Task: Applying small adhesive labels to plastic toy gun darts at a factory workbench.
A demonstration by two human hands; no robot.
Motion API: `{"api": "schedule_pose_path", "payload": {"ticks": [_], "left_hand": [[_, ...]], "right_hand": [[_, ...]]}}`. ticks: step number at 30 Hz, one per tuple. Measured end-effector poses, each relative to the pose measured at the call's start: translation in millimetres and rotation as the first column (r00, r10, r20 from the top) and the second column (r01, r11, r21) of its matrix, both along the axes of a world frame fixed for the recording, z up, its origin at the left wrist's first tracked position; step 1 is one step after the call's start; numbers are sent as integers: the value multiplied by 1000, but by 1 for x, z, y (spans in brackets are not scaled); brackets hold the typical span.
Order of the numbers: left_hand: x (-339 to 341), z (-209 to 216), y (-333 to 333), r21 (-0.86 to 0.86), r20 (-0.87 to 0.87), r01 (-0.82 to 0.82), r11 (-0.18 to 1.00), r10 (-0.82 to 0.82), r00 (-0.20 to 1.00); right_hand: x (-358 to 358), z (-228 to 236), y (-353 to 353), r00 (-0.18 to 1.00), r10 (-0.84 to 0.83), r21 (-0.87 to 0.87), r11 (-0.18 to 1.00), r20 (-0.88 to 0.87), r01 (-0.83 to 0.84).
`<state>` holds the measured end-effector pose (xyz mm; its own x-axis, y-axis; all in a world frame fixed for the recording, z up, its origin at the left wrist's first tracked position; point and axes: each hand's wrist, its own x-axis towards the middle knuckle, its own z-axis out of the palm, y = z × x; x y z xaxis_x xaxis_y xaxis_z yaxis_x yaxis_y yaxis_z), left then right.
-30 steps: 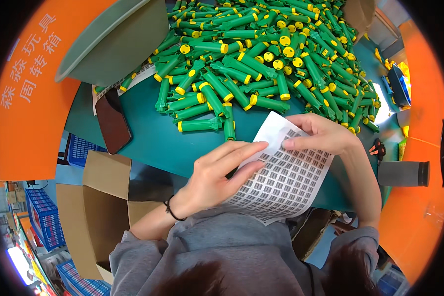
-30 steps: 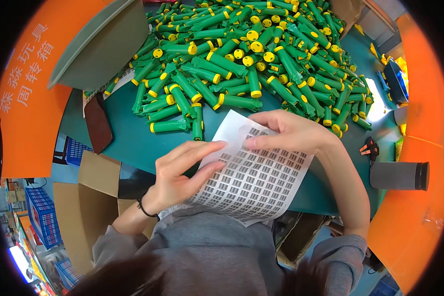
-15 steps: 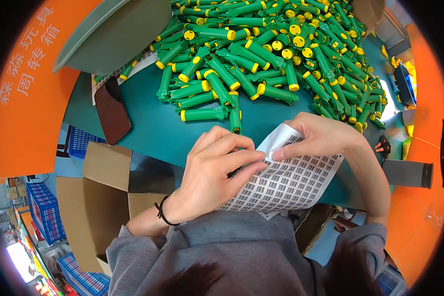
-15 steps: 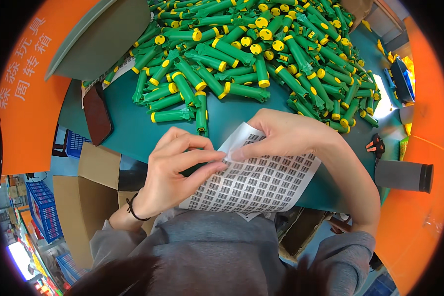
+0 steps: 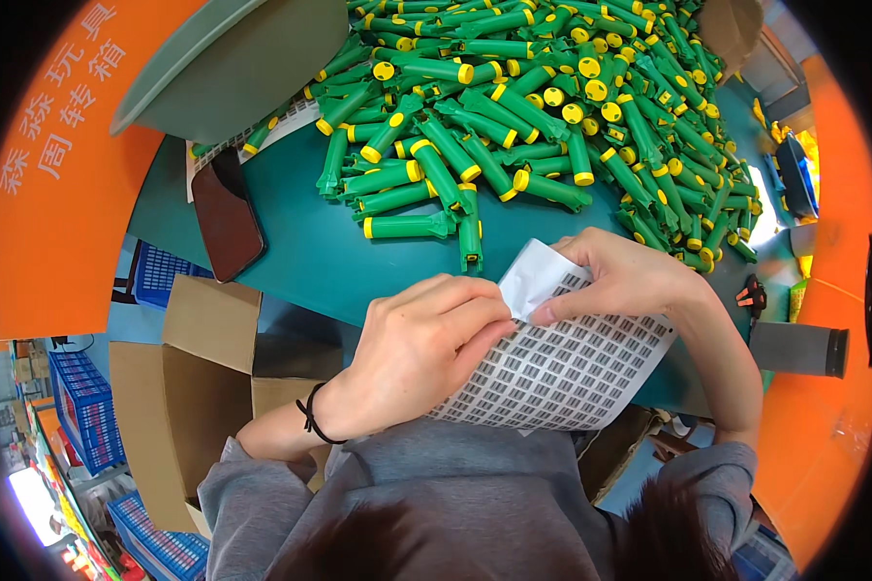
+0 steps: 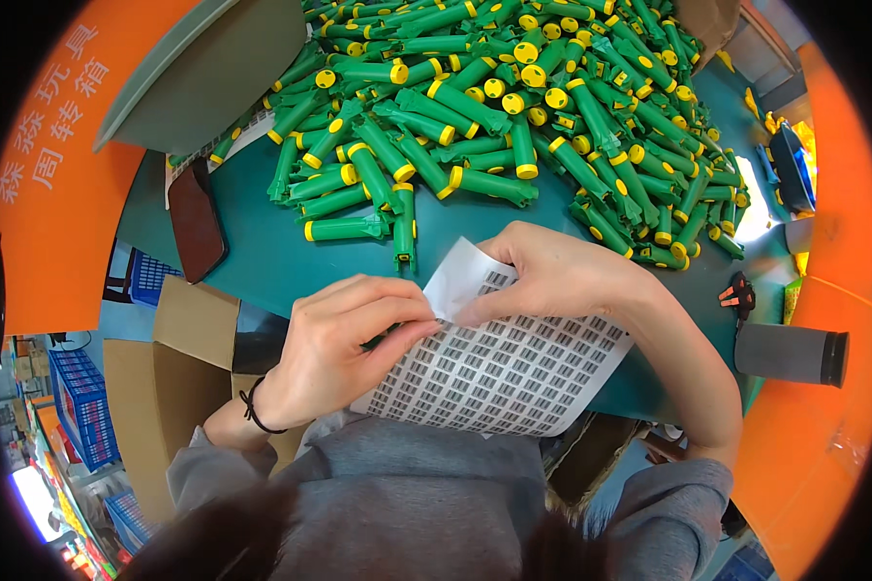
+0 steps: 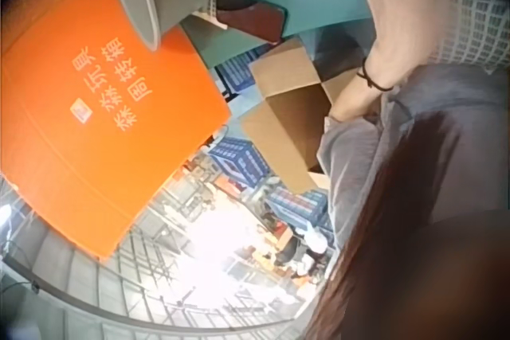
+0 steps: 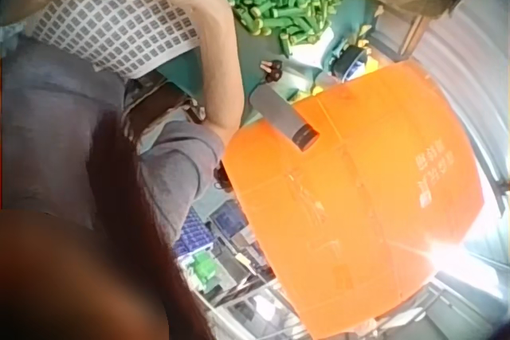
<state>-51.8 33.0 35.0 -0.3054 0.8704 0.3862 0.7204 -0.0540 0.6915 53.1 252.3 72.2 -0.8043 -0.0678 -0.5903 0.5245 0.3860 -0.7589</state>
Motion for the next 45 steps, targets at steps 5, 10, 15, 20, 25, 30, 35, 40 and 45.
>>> {"api": "schedule_pose_path", "payload": {"ticks": [5,10,15,20,25,30,35,40,45], "left_hand": [[-4,6,5,-78,-75,54,996,-60,995],[-13,-5,8,-15,47,86,996,-85,995],[-17,-8,18,29,437,-35,999,19,899],[-21,-11,30,230,611,-111,967,-55,789],[-17,6,36,331,713,-110,937,-172,680],[-20,9,36,213,916,226,950,-275,293],[-18,13,36,203,921,189,961,-253,297],[-10,-1,41,201,874,13,980,-185,449],[-7,-7,41,230,784,-79,970,-137,606]], "right_hand": [[2,-2,-3,990,103,328,943,-98,-65],[4,-6,-8,950,63,532,839,-307,116],[-4,-25,7,677,138,603,604,-723,521],[-8,-17,9,621,374,711,518,-689,476],[30,-22,-17,149,764,718,493,-627,491],[45,-42,-19,-56,701,657,692,-711,299],[55,-49,-13,256,356,396,909,-899,127],[47,-46,-38,444,-530,-497,845,-722,200],[53,-57,-28,465,-665,-548,746,-584,378]]}}
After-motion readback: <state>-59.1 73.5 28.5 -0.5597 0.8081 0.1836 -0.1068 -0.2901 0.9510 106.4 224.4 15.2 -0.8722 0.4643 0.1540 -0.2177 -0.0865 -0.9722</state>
